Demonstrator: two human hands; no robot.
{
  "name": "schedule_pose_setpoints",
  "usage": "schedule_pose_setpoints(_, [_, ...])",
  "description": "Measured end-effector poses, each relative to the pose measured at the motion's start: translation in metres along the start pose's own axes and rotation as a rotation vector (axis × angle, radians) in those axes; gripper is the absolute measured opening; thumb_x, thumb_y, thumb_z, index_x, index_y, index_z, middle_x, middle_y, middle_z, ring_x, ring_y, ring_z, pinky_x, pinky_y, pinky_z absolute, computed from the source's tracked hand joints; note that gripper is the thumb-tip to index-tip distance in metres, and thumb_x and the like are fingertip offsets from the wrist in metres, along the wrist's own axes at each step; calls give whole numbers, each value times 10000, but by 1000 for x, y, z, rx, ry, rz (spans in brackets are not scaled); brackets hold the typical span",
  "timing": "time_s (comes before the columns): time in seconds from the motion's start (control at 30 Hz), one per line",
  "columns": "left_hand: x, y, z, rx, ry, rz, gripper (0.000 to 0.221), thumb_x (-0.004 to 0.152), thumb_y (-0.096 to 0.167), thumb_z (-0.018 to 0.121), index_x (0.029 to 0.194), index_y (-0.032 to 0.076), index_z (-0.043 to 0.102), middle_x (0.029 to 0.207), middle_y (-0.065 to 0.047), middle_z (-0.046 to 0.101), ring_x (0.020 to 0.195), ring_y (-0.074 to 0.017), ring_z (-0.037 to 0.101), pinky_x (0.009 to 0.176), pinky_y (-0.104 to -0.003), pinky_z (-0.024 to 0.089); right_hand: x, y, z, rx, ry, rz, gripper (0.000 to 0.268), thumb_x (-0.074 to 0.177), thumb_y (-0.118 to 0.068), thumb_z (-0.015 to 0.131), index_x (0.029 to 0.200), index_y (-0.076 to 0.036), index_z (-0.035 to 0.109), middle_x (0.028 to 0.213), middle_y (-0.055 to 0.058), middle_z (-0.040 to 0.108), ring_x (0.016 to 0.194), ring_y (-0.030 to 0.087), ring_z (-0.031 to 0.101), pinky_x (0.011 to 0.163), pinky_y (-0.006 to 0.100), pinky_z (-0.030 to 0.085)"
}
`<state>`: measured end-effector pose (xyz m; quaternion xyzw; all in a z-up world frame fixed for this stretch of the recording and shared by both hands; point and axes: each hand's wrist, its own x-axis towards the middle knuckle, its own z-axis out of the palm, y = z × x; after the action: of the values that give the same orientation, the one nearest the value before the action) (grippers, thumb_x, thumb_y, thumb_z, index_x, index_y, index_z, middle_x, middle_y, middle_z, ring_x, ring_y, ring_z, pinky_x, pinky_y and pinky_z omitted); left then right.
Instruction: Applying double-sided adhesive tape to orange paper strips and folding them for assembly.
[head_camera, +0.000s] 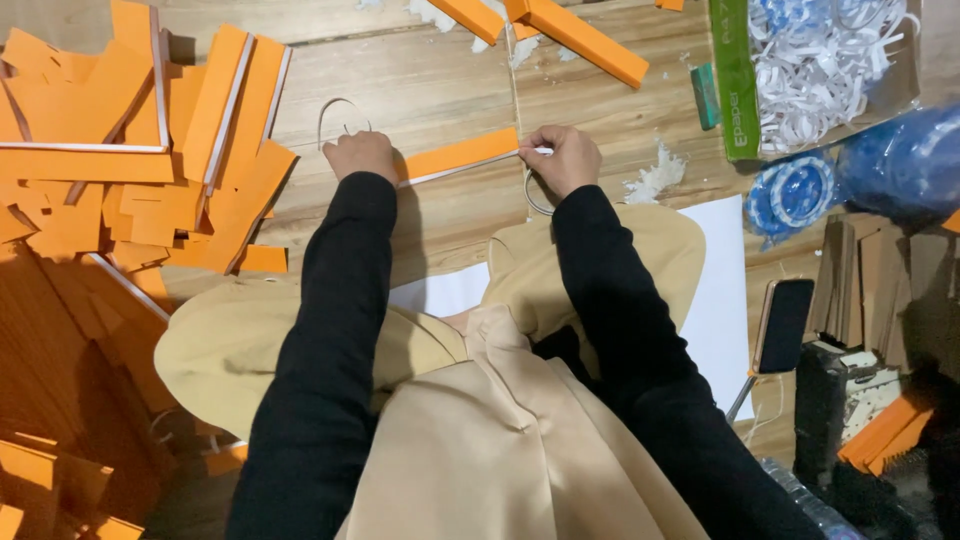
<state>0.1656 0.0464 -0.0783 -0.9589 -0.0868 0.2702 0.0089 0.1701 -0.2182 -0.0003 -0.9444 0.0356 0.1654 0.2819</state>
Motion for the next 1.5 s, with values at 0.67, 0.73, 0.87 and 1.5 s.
schedule_pose_setpoints(0.67, [-120,93,-12,43,260,562,641,919,533,189,1435,159,118,1511,-22,-2,1376,-256,-81,1062,-565,-52,-11,-1,39,-827,469,-809,50,690,-158,632,680,-195,601,594,-8,522,570,168,557,576,304,434])
schedule_pose_setpoints(0.73, [-115,94,-3,48,290,555,659,907,544,181,1435,160,93,1510,-14,-29,1376,-253,-95,1061,-570,-54,-10,0,40,-817,498,-825,51,673,-153,629,674,-189,593,589,-7,512,550,169,545,556,306,418])
schedule_pose_setpoints(0.87, [-112,96,3,68,326,533,688,890,570,186,1435,165,71,1509,-4,-46,1376,-247,-104,1060,-569,-72,-11,-4,31,-801,547,-861,55,674,-152,626,677,-184,582,585,-11,507,519,155,523,532,291,392])
schedule_pose_setpoints(1.5, [-108,99,-1,-12,347,554,719,878,557,214,1440,151,25,1510,-22,-45,1377,-264,-98,1043,-579,-90,79,49,-77,-742,455,-417,29,834,-129,516,853,-125,537,640,14,565,552,190,619,531,321,480])
